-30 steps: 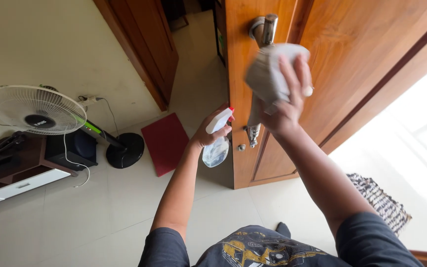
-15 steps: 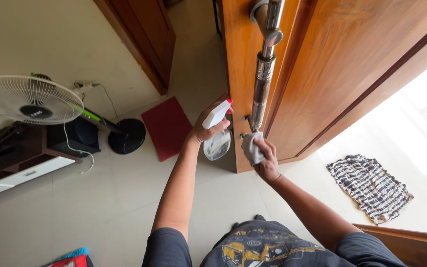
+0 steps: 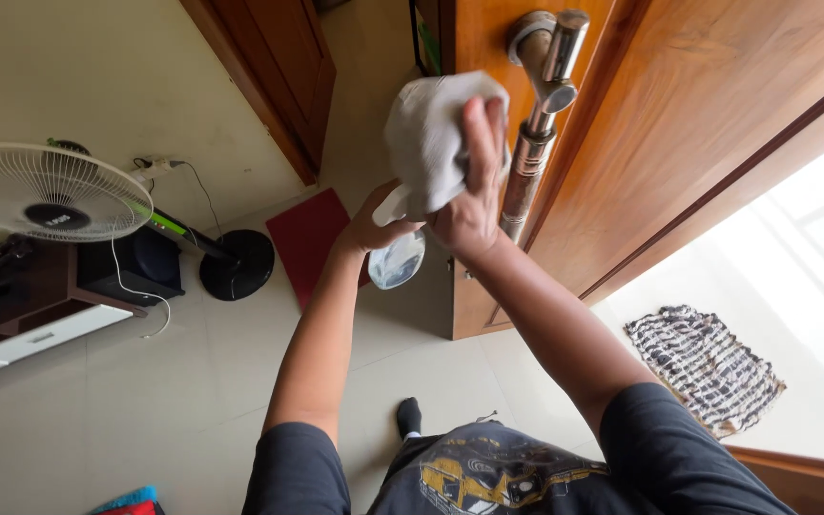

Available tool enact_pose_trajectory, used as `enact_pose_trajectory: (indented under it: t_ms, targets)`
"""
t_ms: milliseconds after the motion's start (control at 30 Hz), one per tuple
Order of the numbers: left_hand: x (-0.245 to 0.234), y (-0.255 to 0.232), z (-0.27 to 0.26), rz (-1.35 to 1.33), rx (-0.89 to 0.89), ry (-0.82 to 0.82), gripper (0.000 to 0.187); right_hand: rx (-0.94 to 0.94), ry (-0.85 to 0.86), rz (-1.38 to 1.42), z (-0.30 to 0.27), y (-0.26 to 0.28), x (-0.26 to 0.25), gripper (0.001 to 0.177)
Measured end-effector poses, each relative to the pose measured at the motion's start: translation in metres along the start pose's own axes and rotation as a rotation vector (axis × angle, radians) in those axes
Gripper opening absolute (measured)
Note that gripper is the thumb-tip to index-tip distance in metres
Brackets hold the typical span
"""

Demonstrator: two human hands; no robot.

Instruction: Cleaning a wooden door and handle using a spray bottle and cloth.

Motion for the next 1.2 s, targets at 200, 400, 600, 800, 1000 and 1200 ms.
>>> enact_pose_trajectory:
  t_ms: [200,400,600,800,1000,1200]
  targets:
    - [-0.003,-0.015,0.034,-0.039,0.157,0.182,0.077,0.208,0.001,-0.136,-0.043,-0.014,0.016,0.053]
    - [-0.009,-0.033,0.036,-0.117,0.098,0.27,0.064,0.276,0.113,-0.325,-0.138,-0.007,0.029,0.052]
    - [-0.011,-0.037,0.031,-0.287,-0.116,0.317,0.061,0.72,0.257,-0.197,-0.299,0.002,0.057,0.065]
    - [-0.004,-0.016,0.013,-0.23,-0.088,0.405,0.058,0.746,0.362,-0.292,-0.327,0.041,0.037,0.044]
    - [0.014,0.009,-0.009,-0.226,-0.035,0.464,0.073,0.5,0.041,-0.216,-0.275,0.014,0.062,0.049]
    - [0.017,0.005,-0.013,-0.301,-0.143,0.411,0.076,0.366,0.141,-0.346,-0.333,-0.015,0.067,0.052]
Point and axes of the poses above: each hand's wrist, its own z-axis towards the middle knuckle, its own x-axis out of the palm, y = z × x, the point moved 2 cm from there along z, towards the middle knuckle, and after that the axes turned 2 degrees about x, right-handed, at the moved point
